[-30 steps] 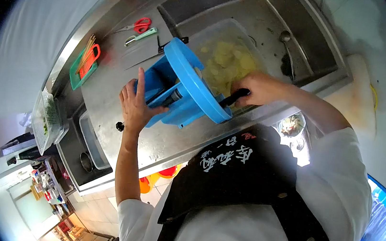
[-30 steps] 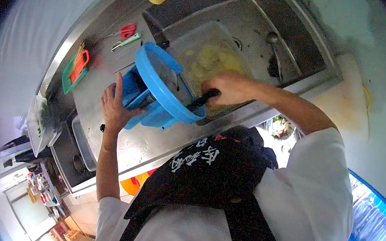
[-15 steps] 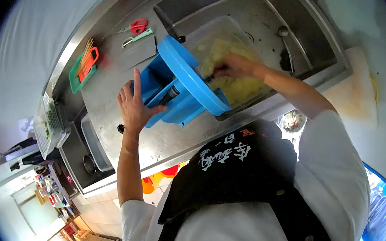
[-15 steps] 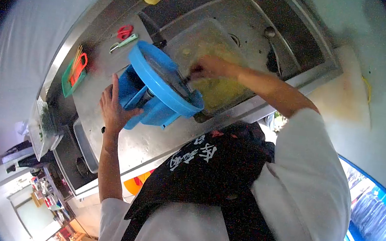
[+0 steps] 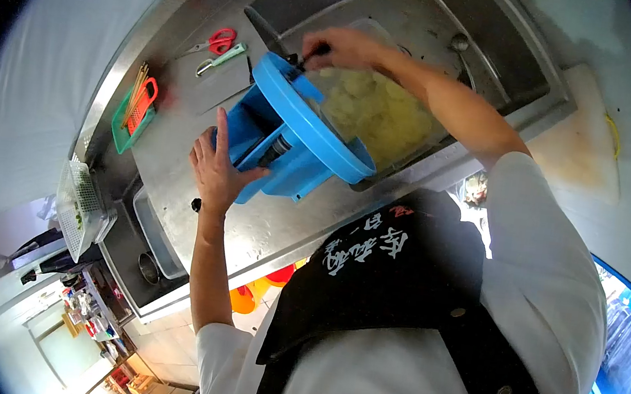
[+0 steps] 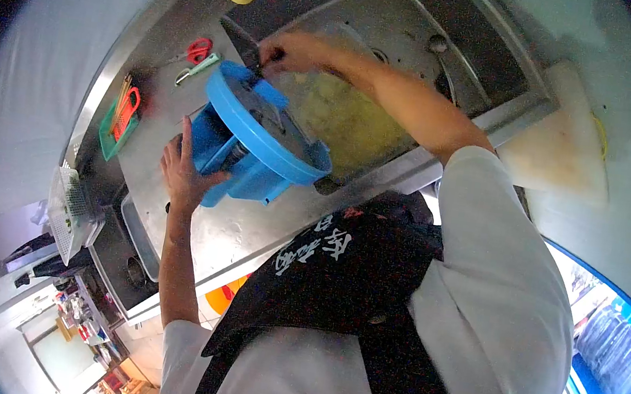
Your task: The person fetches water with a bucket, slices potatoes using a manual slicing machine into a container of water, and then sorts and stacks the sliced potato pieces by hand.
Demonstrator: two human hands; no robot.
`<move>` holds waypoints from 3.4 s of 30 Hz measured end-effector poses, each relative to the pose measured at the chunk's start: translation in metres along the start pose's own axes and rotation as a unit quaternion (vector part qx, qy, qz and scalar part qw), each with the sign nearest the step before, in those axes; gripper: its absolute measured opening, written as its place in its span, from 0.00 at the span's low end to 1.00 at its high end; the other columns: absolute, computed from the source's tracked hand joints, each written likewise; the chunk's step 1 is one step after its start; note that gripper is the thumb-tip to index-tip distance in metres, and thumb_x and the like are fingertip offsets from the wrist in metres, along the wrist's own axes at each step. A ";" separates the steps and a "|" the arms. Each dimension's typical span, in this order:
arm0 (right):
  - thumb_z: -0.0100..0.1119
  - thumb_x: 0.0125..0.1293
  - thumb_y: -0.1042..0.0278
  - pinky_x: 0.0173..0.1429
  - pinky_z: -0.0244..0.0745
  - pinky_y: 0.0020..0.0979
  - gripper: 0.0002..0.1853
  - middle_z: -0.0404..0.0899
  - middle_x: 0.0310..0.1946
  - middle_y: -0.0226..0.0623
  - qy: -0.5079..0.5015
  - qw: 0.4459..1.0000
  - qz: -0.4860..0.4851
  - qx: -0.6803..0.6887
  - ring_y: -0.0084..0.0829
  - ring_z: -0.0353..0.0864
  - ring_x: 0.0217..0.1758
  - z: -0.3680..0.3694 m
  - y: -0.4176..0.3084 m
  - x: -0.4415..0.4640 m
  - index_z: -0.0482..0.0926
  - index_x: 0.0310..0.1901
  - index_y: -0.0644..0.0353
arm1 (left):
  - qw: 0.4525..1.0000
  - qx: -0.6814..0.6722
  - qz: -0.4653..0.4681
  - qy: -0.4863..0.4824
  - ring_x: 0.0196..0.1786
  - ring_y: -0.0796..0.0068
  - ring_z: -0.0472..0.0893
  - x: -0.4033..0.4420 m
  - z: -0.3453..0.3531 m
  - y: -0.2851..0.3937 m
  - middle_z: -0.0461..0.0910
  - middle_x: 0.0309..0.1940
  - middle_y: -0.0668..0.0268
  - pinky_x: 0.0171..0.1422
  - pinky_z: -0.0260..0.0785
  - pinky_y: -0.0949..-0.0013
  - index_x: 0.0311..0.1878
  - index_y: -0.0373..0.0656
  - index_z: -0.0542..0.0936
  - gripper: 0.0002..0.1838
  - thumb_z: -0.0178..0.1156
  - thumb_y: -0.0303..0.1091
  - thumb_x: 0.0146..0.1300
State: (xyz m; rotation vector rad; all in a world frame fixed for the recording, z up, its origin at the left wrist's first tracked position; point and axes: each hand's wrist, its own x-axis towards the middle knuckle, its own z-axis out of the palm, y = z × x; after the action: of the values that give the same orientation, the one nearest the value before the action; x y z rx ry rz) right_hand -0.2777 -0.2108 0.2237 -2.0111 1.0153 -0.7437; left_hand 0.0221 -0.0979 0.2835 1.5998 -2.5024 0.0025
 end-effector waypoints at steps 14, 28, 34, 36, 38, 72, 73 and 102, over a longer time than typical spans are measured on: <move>0.62 0.57 0.64 0.37 0.68 0.29 0.10 0.78 0.30 0.31 -0.010 0.998 -0.061 -0.008 0.25 0.76 0.34 -0.046 -0.091 -0.068 0.77 0.40 0.55 | 1.000 -0.009 0.004 -0.010 0.54 0.54 0.69 0.003 0.001 0.001 0.68 0.51 0.53 0.61 0.57 0.53 0.71 0.53 0.52 0.69 0.76 0.54 0.18; 0.59 0.59 0.60 0.38 0.69 0.34 0.11 0.80 0.29 0.38 -0.228 0.970 0.076 -0.044 0.30 0.78 0.32 -0.005 -0.050 -0.127 0.79 0.39 0.57 | 1.000 -0.017 -0.002 0.014 0.54 0.54 0.68 0.000 0.003 -0.003 0.67 0.51 0.53 0.61 0.57 0.53 0.70 0.42 0.51 0.70 0.78 0.52 0.17; 0.61 0.57 0.65 0.39 0.69 0.32 0.11 0.80 0.31 0.34 -0.046 0.998 -0.038 -0.023 0.28 0.77 0.33 -0.051 -0.099 -0.065 0.80 0.41 0.56 | 1.000 -0.004 0.016 0.009 0.54 0.53 0.68 0.002 0.003 -0.002 0.67 0.51 0.54 0.61 0.57 0.54 0.70 0.43 0.53 0.69 0.78 0.52 0.17; 0.61 0.58 0.63 0.39 0.69 0.31 0.11 0.80 0.30 0.33 -0.008 0.999 -0.033 -0.023 0.27 0.76 0.33 -0.040 -0.071 -0.027 0.80 0.41 0.56 | 1.000 0.006 0.011 0.003 0.55 0.54 0.68 0.001 0.005 -0.003 0.67 0.51 0.54 0.61 0.57 0.54 0.70 0.43 0.53 0.69 0.77 0.52 0.17; 0.59 0.59 0.61 0.39 0.68 0.31 0.11 0.80 0.30 0.34 -0.028 0.998 0.047 -0.034 0.27 0.76 0.33 -0.022 -0.032 -0.002 0.79 0.41 0.57 | 1.000 0.014 0.007 0.002 0.55 0.54 0.68 0.000 0.004 -0.005 0.68 0.51 0.54 0.61 0.57 0.54 0.70 0.43 0.53 0.69 0.77 0.52 0.17; 0.64 0.54 0.70 0.46 0.70 0.34 0.11 0.79 0.36 0.33 0.014 0.999 0.035 -0.019 0.31 0.78 0.42 -0.037 -0.114 -0.100 0.76 0.39 0.57 | 1.000 0.003 0.002 -0.003 0.56 0.54 0.67 -0.001 0.005 -0.003 0.68 0.52 0.52 0.61 0.57 0.54 0.69 0.44 0.54 0.66 0.77 0.54 0.22; 0.64 0.54 0.69 0.47 0.70 0.33 0.10 0.79 0.35 0.33 0.027 0.999 -0.001 -0.019 0.30 0.77 0.42 -0.036 -0.107 -0.079 0.76 0.39 0.57 | 1.000 0.008 0.003 -0.004 0.56 0.54 0.67 0.000 0.005 -0.003 0.68 0.52 0.52 0.61 0.56 0.54 0.69 0.44 0.54 0.66 0.76 0.55 0.22; 0.62 0.58 0.65 0.42 0.71 0.32 0.09 0.80 0.33 0.37 -0.092 0.993 0.075 -0.015 0.30 0.78 0.36 0.035 0.026 -0.084 0.78 0.39 0.57 | 1.000 0.001 -0.005 0.011 0.54 0.53 0.68 0.000 0.002 0.000 0.68 0.52 0.53 0.61 0.57 0.54 0.69 0.43 0.56 0.67 0.75 0.58 0.19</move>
State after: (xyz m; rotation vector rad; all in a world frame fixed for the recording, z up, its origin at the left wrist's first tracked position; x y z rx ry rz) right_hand -0.3057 -0.1381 0.1696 -1.9633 1.0608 -0.4560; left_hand 0.0222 -0.0982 0.2813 1.6036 -2.4792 0.0209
